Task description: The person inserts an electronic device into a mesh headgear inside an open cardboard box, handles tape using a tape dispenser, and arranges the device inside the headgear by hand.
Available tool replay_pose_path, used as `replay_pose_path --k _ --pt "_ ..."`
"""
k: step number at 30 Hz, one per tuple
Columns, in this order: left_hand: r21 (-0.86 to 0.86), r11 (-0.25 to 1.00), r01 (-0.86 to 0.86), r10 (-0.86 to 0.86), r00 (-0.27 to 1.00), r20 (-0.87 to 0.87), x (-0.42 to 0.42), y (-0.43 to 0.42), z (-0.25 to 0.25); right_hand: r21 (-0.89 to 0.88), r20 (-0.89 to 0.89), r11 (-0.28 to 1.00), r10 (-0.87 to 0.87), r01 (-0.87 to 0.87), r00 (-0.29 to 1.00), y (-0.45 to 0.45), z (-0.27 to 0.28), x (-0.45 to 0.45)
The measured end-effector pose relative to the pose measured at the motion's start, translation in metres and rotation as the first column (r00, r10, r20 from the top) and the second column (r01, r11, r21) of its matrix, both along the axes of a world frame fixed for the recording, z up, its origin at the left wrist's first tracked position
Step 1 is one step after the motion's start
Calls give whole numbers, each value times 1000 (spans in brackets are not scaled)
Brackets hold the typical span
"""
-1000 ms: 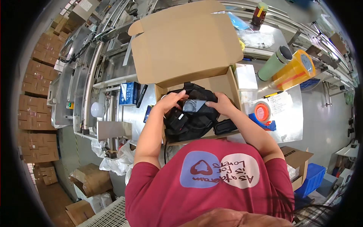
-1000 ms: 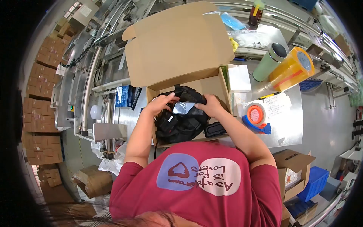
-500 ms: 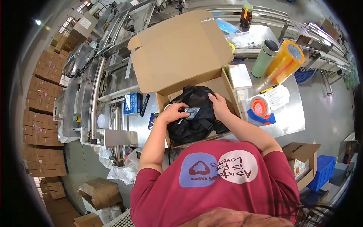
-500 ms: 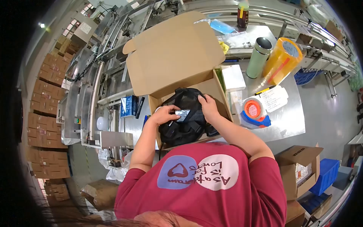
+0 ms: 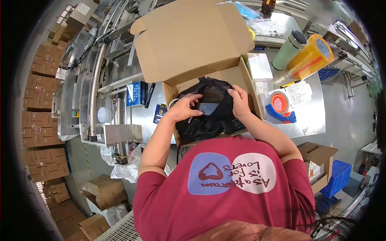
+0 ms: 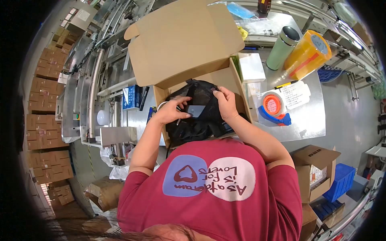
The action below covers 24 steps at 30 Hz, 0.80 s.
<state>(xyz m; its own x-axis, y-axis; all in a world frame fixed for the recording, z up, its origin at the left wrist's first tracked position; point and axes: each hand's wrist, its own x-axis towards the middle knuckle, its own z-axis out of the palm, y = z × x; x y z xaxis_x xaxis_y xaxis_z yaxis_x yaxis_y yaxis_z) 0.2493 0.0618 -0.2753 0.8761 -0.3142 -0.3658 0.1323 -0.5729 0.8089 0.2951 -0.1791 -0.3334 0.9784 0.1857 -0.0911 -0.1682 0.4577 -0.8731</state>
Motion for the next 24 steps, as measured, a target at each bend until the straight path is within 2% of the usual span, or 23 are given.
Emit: replay_pose_path --k 2,3,6,7,10,11,12,14,15,18,19,22,23,24 --pt "52 993 110 -113 992 53 -2 -8 7 -21 6 1000 18 -18 1000 4 18 -4" --pt "186 968 167 -197 968 157 -4 -13 9 -33 9 999 27 -26 1000 4 22 -5" --pt "303 937 172 -272 904 330 -3 -11 -1 -164 86 982 110 -95 990 -8 5 2" --pt "313 932 183 -285 903 321 -2 -10 -2 -223 88 964 169 -146 982 -14 16 1" --pt "164 966 198 -233 945 230 -2 -2 -2 -504 108 830 335 -239 936 -32 34 2" --pt "65 980 190 -193 980 46 0 -4 15 -509 63 814 360 -281 931 -38 44 2" --pt "29 980 198 -199 980 18 1 -2 14 -641 260 764 302 -70 917 -39 55 -2" --pt "-43 977 210 -211 977 -36 6 4 11 -711 623 585 267 390 735 -35 84 -8" --pt "4 967 256 -256 967 -14 8 3 11 -693 657 592 283 411 699 -31 104 -11" --pt "217 912 349 -374 923 89 13 -4 1 -683 723 684 584 254 370 -18 112 -9" --pt "167 916 364 -376 925 48 15 -7 1 -720 691 662 655 209 306 -10 108 -12" --pt "252 919 303 -339 934 112 9 -16 -1 -831 509 421 840 364 189 -3 85 -14" --pt "284 923 259 -308 940 144 4 -21 1 -836 457 336 864 434 211 -5 80 -15" --pt "286 925 249 -298 944 142 4 -21 3 -843 440 320 872 432 213 -8 78 -16"
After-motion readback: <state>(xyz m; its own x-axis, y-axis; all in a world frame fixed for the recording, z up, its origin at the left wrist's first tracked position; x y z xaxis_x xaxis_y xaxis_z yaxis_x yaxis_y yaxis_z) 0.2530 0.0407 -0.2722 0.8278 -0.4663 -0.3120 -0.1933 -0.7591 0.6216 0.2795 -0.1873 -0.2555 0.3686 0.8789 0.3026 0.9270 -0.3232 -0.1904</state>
